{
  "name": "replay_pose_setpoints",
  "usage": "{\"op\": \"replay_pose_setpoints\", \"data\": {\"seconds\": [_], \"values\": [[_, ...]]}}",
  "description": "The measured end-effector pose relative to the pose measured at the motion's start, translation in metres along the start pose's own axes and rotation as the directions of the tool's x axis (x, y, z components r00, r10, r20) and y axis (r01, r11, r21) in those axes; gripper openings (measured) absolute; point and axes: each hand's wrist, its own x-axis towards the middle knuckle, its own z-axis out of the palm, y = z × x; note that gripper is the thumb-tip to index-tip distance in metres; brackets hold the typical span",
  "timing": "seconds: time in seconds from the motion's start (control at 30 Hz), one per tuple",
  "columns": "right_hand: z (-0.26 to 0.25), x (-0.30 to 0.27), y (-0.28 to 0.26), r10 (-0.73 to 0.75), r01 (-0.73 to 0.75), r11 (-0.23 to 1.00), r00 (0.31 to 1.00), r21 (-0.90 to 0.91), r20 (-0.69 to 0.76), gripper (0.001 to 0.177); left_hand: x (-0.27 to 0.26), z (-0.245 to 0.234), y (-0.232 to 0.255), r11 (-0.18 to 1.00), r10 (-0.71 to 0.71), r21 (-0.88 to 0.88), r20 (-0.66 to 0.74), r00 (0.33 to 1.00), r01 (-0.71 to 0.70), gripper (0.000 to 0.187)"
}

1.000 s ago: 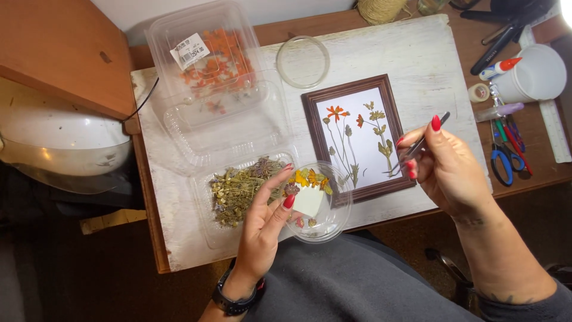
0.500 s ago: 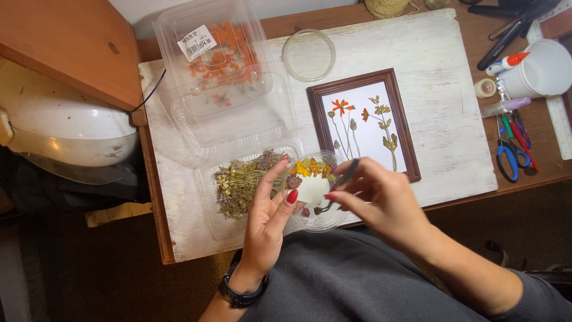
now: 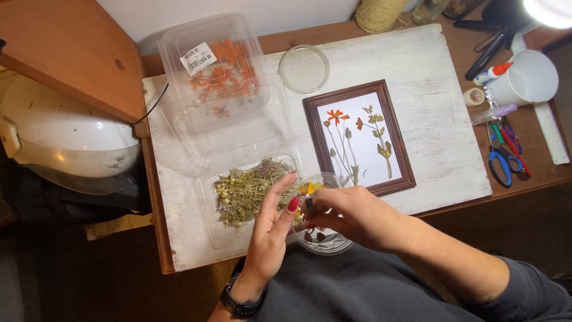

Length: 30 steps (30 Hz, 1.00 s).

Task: Creating a piece of botanical art by arranging dried flowers and stems in a frame.

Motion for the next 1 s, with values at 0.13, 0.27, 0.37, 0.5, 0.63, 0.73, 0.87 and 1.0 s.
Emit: {"op": "replay_pose_setpoints", "data": {"seconds": [0.13, 0.27, 0.37, 0.5, 0.63, 0.73, 0.87, 1.0], "values": [[0.001, 0.000, 0.001, -0.001, 0.000, 1.000, 0.999, 0.025, 0.039, 0.020, -0.002, -0.001, -0.001, 1.000, 0.013, 0.000, 0.020, 1.000, -0.013, 0.057], [-0.001, 0.001, -0.001, -0.040, 0.035, 0.998, 0.996, 0.058, 0.085, 0.017, -0.003, 0.001, -0.002, 1.000, 0.020, 0.011, 0.052, 0.998, -0.021, 0.058], [-0.004, 0.001, 0.004, -0.072, 0.064, 0.996, 0.990, 0.066, 0.124, 0.018, -0.003, 0.002, -0.001, 1.000, -0.010, -0.012, 0.056, 0.998, 0.010, 0.059], [-0.002, 0.001, 0.005, -0.093, 0.082, 0.994, 0.984, 0.075, 0.154, 0.019, -0.003, 0.001, -0.006, 0.999, 0.014, 0.040, 0.055, 0.998, -0.016, 0.058], [0.001, 0.002, 0.006, -0.082, 0.068, 0.993, 0.986, 0.096, 0.146, 0.021, -0.003, -0.001, -0.009, 1.000, -0.001, 0.000, 0.049, 0.999, 0.001, 0.060], [0.001, 0.002, 0.013, -0.062, 0.048, 0.989, 0.993, 0.138, 0.100, 0.020, -0.002, -0.003, -0.012, 0.999, -0.020, -0.026, 0.037, 0.999, 0.021, 0.060], [-0.024, 0.004, 0.025, -0.043, 0.046, 0.987, 0.999, 0.155, -0.017, 0.010, 0.000, -0.009, -0.018, 0.993, -0.020, 0.112, -0.006, 1.000, 0.021, 0.056], [-0.083, 0.016, 0.054, -0.015, 0.010, 0.999, 0.988, -0.031, -0.152, 0.007, 0.001, -0.013, -0.023, 0.982, -0.187, 0.017, -0.067, 0.980, 0.189, 0.057]]}}
